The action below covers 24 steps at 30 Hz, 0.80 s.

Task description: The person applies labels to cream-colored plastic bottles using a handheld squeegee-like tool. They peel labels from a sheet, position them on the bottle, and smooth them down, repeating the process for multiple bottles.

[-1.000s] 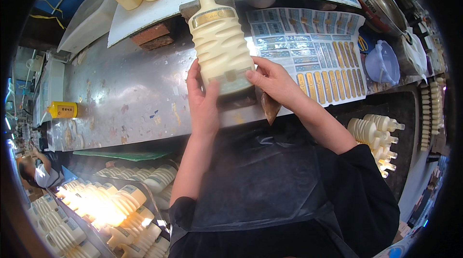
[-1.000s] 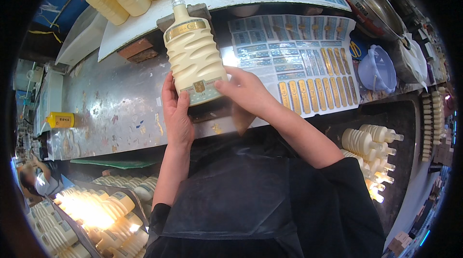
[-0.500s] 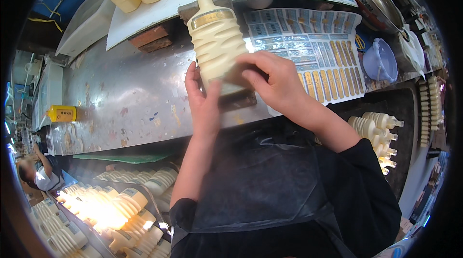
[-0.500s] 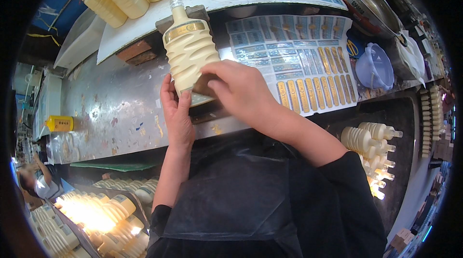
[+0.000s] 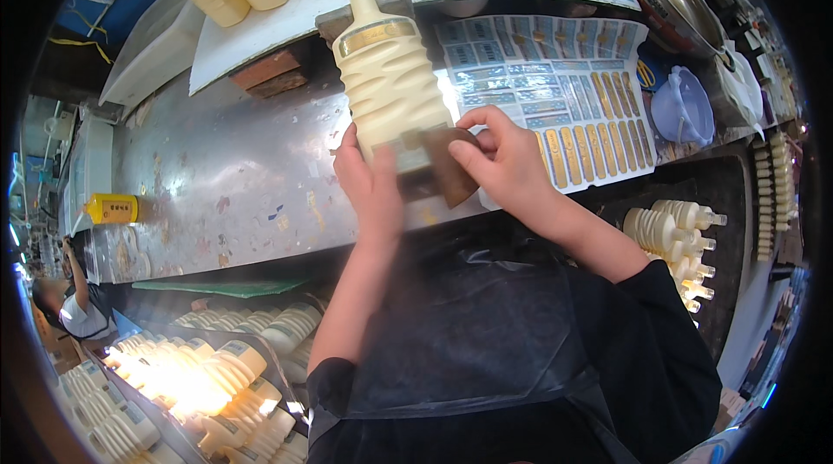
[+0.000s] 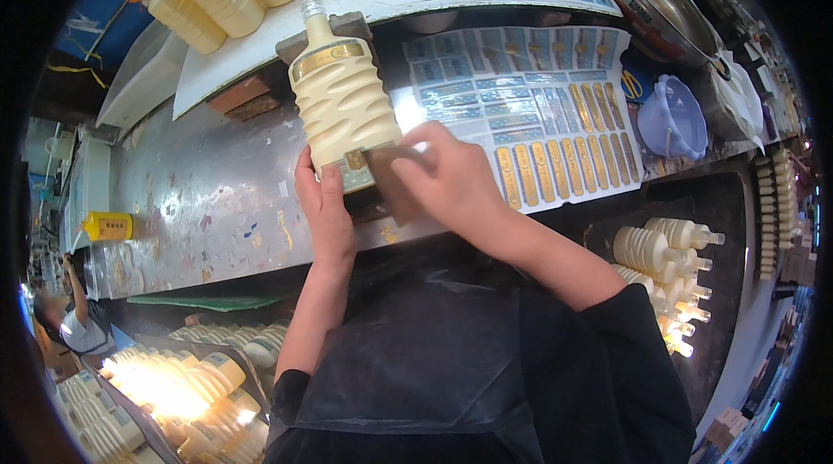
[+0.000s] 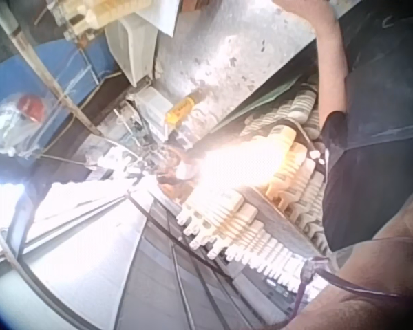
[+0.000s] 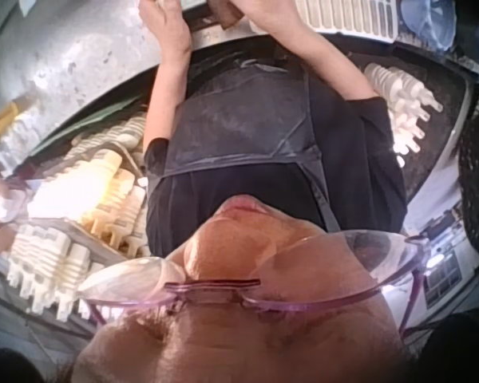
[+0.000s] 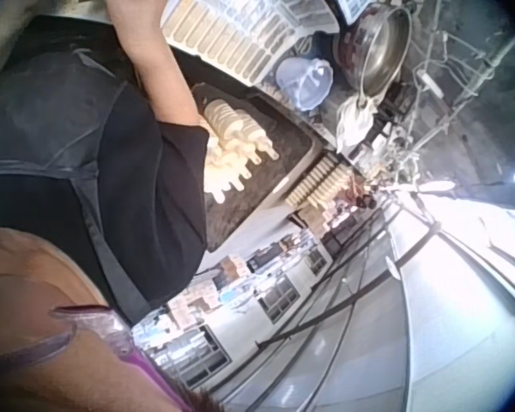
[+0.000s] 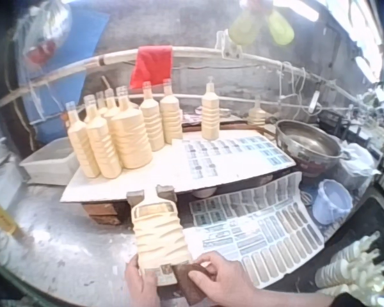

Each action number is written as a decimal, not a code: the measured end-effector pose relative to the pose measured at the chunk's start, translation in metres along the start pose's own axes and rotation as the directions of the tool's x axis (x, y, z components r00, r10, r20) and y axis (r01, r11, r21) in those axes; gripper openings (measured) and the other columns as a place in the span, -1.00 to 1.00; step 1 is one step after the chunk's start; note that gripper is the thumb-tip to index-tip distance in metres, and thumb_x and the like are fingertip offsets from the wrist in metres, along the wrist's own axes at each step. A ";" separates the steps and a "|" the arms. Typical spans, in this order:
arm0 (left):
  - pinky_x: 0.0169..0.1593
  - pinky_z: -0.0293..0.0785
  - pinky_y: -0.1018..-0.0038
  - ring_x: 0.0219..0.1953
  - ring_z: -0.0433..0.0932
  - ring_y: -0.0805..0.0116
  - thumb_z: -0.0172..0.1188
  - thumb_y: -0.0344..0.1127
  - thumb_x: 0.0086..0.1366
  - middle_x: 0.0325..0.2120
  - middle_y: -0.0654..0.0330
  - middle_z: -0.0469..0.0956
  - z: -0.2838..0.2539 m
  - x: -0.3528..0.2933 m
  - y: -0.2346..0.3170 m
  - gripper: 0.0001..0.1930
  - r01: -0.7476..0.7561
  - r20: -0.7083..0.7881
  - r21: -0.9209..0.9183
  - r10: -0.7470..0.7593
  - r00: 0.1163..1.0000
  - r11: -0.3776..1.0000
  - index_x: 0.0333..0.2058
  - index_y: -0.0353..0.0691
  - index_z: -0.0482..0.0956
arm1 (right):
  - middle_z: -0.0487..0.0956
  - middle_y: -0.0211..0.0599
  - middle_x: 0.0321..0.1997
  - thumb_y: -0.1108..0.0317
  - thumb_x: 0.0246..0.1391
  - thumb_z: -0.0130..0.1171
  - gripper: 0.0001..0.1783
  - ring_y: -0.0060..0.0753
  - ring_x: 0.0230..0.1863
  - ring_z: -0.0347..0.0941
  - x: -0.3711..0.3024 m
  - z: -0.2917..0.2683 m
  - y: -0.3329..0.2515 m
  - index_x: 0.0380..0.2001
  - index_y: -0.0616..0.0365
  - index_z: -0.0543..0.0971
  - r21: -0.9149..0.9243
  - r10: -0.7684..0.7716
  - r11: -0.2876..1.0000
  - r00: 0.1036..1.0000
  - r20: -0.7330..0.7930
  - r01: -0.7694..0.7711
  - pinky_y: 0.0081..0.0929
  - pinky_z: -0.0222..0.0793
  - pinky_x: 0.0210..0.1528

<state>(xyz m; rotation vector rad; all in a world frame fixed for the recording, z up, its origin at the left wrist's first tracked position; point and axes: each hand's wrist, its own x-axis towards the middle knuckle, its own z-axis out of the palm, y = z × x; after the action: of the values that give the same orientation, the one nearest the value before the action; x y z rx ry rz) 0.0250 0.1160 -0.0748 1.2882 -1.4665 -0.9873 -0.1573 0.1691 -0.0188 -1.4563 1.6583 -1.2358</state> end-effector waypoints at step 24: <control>0.31 0.29 0.37 0.23 0.40 0.33 0.06 -0.31 0.50 0.17 0.09 0.44 -0.014 -0.009 0.019 -0.59 0.171 0.087 -0.444 -0.147 0.985 0.880 0.24 -0.35 0.42 | 0.67 -0.27 -0.12 0.52 -0.13 0.31 -0.60 -0.27 -0.11 0.63 -0.005 -0.007 -0.043 -0.11 0.15 0.67 -0.352 -0.749 0.569 0.645 0.152 0.743 -0.40 0.48 -0.17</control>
<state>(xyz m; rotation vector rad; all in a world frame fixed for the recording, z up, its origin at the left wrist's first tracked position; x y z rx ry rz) 0.0338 0.1275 -0.0543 1.0547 -1.0873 -1.3853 -0.1453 0.1777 0.0226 -2.5972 1.3409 -1.3594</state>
